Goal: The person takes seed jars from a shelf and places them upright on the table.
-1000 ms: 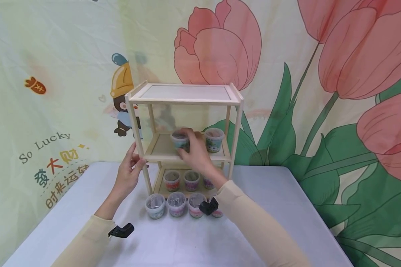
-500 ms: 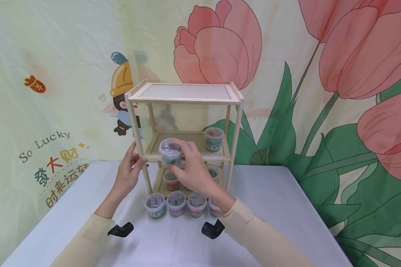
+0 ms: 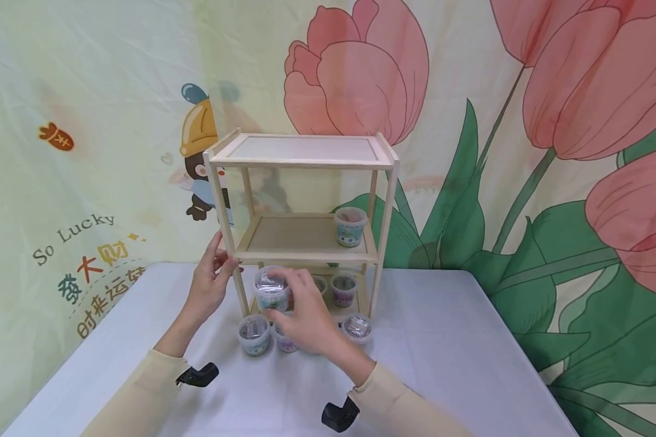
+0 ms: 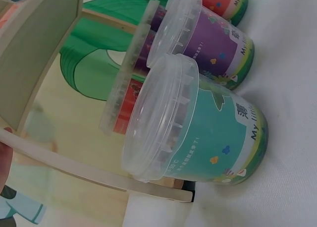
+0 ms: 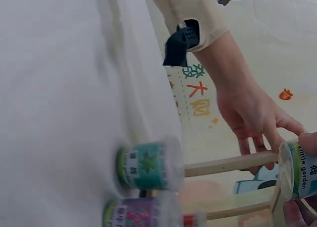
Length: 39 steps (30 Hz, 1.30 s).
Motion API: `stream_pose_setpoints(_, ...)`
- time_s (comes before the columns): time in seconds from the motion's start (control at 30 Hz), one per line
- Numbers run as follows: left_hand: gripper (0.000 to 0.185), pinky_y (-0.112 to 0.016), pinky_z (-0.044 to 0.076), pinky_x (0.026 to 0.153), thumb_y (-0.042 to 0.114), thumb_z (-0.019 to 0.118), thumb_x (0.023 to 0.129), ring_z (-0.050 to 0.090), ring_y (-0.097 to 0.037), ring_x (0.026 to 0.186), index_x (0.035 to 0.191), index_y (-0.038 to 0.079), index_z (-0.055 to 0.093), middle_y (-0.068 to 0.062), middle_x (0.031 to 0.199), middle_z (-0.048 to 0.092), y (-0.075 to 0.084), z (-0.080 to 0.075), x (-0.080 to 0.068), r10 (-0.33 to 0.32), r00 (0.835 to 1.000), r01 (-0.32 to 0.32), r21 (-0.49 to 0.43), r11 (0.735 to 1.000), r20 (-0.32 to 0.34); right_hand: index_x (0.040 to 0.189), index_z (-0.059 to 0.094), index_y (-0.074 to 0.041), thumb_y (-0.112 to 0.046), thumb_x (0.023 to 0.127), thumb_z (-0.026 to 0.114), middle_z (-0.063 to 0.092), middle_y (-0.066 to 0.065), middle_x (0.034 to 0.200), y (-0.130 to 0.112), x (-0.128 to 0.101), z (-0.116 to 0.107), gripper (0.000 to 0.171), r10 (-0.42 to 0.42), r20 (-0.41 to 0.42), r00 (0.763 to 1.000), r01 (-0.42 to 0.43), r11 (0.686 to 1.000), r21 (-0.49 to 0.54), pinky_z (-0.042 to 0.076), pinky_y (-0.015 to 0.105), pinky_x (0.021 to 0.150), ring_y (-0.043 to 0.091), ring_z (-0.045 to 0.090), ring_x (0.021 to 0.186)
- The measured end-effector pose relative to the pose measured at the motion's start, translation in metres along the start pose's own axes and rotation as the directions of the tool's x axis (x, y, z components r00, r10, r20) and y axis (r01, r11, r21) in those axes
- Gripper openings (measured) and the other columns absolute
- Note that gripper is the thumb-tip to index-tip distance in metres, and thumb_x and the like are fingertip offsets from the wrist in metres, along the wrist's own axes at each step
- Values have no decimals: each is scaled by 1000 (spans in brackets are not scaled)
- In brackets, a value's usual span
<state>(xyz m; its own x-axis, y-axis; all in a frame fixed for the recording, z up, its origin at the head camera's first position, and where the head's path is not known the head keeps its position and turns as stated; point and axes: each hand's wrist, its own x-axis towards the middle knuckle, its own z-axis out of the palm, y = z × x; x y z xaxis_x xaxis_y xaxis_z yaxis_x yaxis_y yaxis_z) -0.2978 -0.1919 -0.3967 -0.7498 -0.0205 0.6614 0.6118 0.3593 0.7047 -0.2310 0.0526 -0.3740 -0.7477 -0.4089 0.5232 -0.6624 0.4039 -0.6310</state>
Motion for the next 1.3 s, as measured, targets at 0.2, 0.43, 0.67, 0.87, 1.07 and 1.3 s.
stream_pose_setpoints(0.2,71,-6,52,83,0,64,104,69,-44,97,167,12,33,-24,106,63,-22,1,4,16,1000,-16,13,1000,-1,145,55,-17,-8,88,88,56,4,132,7,-15,17,68,13,19,1000,-13,1000,22,60,38,94,16,57,117)
stream_pose_setpoints(0.43,71,-11,56,85,6,65,105,70,-33,95,168,23,34,-16,104,64,-28,-2,4,26,1000,-26,-1,1000,15,143,54,-25,-9,86,89,56,-1,131,11,-32,37,68,72,59,996,-73,997,6,54,32,87,13,55,103)
stream_pose_setpoints(0.67,71,-11,56,86,5,64,105,70,-36,95,167,21,34,-15,104,64,-28,-2,4,27,1000,-27,-1,1000,15,138,56,-27,-11,83,92,57,-1,127,18,-43,59,67,108,79,991,-108,994,-3,54,27,86,9,55,102)
stream_pose_setpoints(0.87,71,-6,53,84,0,63,105,68,-40,94,168,13,31,-23,105,63,-27,1,4,13,1000,-13,16,1000,8,137,58,-25,-10,80,93,57,-1,126,25,-50,74,68,119,63,991,-119,993,5,51,23,85,8,54,98)
stream_pose_setpoints(1.07,70,-5,51,84,-3,61,105,68,-43,95,167,9,30,-25,106,62,-26,-1,2,16,1000,-16,30,999,2,135,56,-27,-10,81,92,55,-2,123,30,-56,86,67,135,81,988,-136,991,1,49,22,82,6,52,95)
stream_pose_setpoints(1.3,72,-16,58,88,9,65,106,69,-22,97,168,26,33,-15,108,64,-27,-4,3,13,1000,-14,42,999,27,134,57,-28,-10,82,91,54,-3,122,31,-63,100,65,167,108,980,-171,985,28,49,21,83,4,52,96)
